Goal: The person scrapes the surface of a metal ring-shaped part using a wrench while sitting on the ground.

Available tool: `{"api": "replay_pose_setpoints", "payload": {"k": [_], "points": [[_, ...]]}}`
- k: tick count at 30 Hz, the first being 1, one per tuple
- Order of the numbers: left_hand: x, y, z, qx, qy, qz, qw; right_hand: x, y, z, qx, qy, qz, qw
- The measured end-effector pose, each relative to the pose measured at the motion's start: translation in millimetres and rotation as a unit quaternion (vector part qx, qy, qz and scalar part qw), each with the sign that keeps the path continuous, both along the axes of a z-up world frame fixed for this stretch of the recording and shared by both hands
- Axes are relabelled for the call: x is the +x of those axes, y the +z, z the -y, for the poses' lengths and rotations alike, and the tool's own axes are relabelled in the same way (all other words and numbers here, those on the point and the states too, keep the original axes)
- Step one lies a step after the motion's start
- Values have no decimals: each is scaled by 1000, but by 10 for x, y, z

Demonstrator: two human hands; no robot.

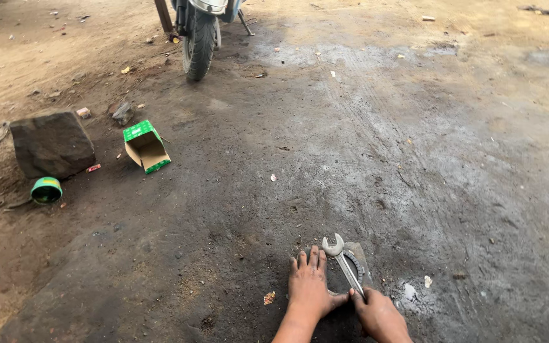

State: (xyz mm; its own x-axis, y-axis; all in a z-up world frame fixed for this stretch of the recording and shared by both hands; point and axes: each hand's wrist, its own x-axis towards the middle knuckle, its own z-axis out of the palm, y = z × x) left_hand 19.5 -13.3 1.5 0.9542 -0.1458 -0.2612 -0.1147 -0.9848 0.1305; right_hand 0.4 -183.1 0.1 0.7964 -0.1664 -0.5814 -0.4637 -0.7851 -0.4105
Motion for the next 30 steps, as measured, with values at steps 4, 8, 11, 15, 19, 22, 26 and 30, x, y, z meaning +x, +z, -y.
{"api": "replay_pose_setpoints", "payload": {"k": [4,8,11,15,19,22,26,30], "points": [[-21,40,-15,-35,18,-1,999,16,-84,32,-26,24,55,998],[-21,84,-12,-49,29,-9,998,82,-244,72,90,-49,41,994],[-16,70,-21,-46,25,0,999,104,-285,113,181,-125,73,973],[-31,118,-4,-36,28,1,999,155,-204,237,228,-150,105,956],[-37,247,-13,-41,29,-13,999,126,-141,177,210,-149,99,961],[-32,268,-7,-34,23,-22,999,102,-62,109,157,-139,73,975],[-28,137,2,-49,37,-9,998,74,47,82,148,-132,70,978],[-60,9,-27,-106,59,15,992,3,260,71,83,-98,74,989]]}}
